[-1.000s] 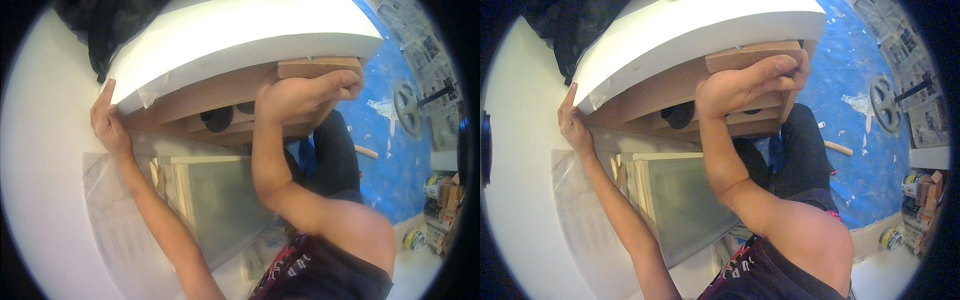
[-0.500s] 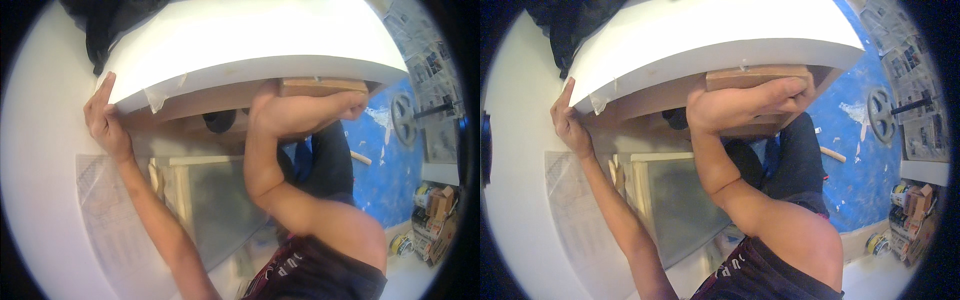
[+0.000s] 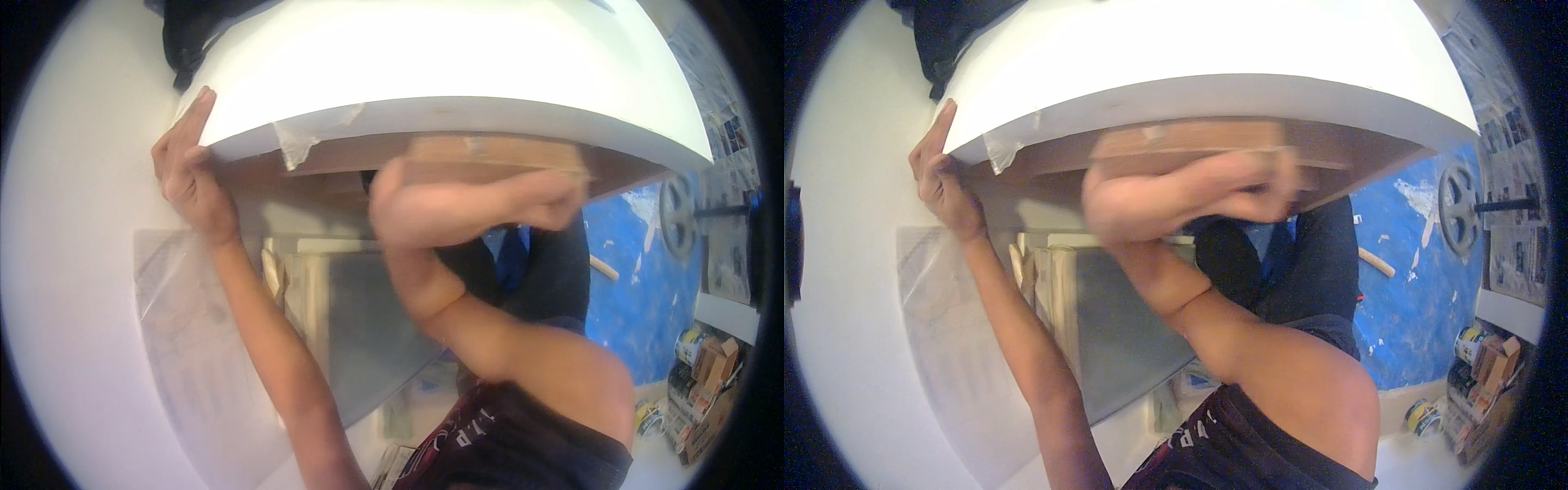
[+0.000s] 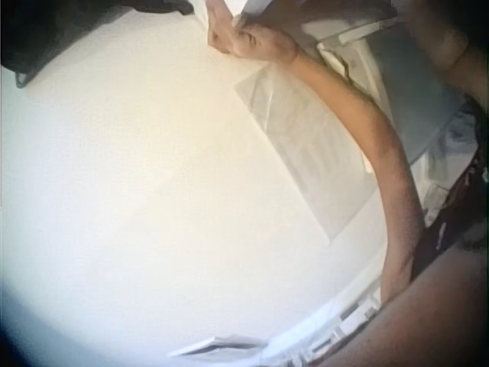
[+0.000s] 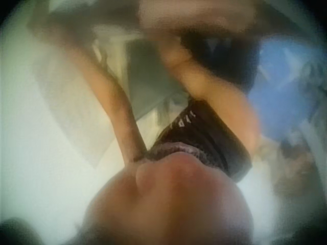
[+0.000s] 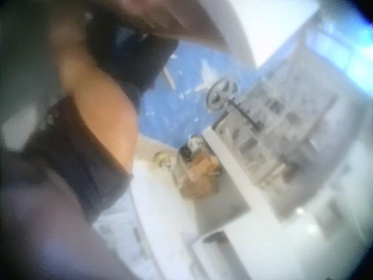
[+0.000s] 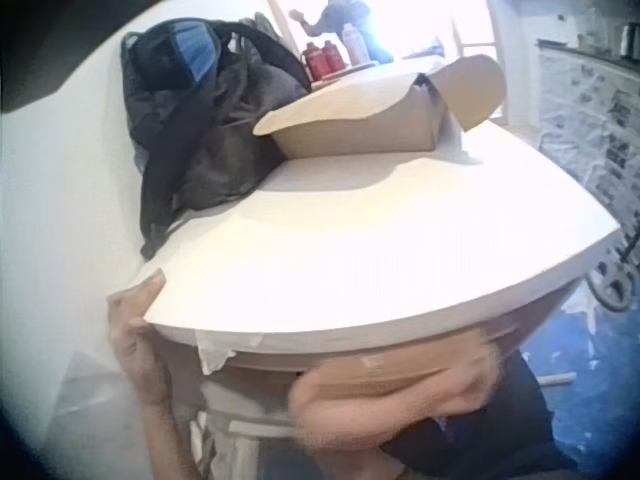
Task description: The person is assembling a white wooden cabinet. They use a utility knife to cut a plastic film covering the furniture and then use a hand plane to smooth the edges of a wooden block. The person then fits the block into the cabinet structure.
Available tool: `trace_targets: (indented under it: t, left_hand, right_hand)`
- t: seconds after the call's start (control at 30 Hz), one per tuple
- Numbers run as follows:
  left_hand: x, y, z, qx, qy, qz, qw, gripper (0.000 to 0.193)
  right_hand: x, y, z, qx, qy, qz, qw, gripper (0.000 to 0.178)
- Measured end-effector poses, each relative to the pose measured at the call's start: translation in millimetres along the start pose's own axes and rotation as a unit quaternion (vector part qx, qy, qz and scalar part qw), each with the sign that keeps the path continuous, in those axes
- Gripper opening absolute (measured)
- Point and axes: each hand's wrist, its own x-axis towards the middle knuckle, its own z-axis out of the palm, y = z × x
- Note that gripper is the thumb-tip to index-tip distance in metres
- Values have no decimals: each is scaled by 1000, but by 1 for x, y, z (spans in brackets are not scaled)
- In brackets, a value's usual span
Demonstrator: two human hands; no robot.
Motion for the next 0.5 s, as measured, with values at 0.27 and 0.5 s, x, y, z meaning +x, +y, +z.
trace_targets:
  t: [0.27, 0.5]
  left_hand:
    - [5, -16, 9, -53, 57, 55, 995, 53]
    - [-2, -23, 8, -32, 84, 55, 994, 51]
  right_hand:
    - [-28, 9, 12, 16, -42, 41, 998, 64]
    - [-27, 9, 9, 14, -57, 49, 997, 64]
